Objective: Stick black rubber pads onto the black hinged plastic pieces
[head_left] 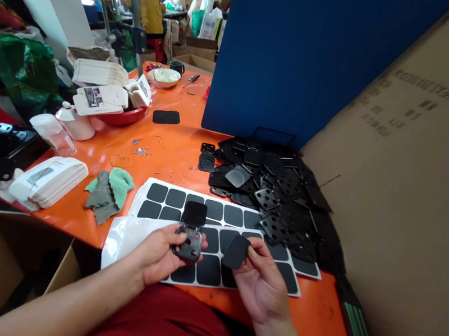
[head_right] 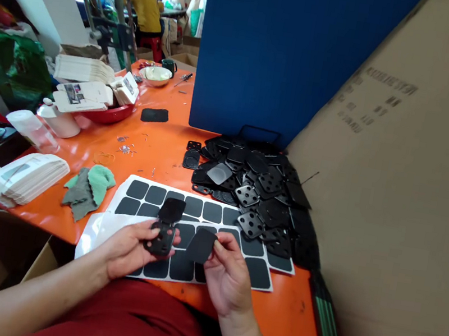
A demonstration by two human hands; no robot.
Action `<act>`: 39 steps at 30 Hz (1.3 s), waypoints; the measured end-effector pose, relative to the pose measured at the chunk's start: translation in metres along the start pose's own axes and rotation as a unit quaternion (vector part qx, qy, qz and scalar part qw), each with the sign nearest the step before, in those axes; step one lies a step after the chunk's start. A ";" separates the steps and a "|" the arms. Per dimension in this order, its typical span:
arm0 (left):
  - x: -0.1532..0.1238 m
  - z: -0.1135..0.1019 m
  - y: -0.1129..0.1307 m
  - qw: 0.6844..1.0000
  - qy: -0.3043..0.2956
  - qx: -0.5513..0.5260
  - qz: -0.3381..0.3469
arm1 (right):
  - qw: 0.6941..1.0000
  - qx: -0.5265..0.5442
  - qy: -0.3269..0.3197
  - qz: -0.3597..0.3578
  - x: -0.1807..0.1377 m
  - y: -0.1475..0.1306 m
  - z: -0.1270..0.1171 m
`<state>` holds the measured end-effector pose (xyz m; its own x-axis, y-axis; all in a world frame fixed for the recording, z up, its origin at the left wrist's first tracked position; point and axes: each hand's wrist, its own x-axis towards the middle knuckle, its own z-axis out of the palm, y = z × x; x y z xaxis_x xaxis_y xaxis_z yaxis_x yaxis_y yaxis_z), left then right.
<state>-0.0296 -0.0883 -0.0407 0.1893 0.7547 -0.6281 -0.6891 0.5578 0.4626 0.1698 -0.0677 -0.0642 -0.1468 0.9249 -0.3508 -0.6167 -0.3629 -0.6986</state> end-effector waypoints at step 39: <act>-0.009 -0.004 -0.043 0.982 -0.112 -0.097 -0.116 | 0.967 -0.246 0.034 0.063 -0.037 0.033 -0.005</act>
<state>-0.0045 -0.1202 -0.0569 0.4913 0.6847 -0.5383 -0.7255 0.6637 0.1821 0.1592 -0.1142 -0.0775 -0.1351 0.8661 -0.4813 -0.1520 -0.4981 -0.8537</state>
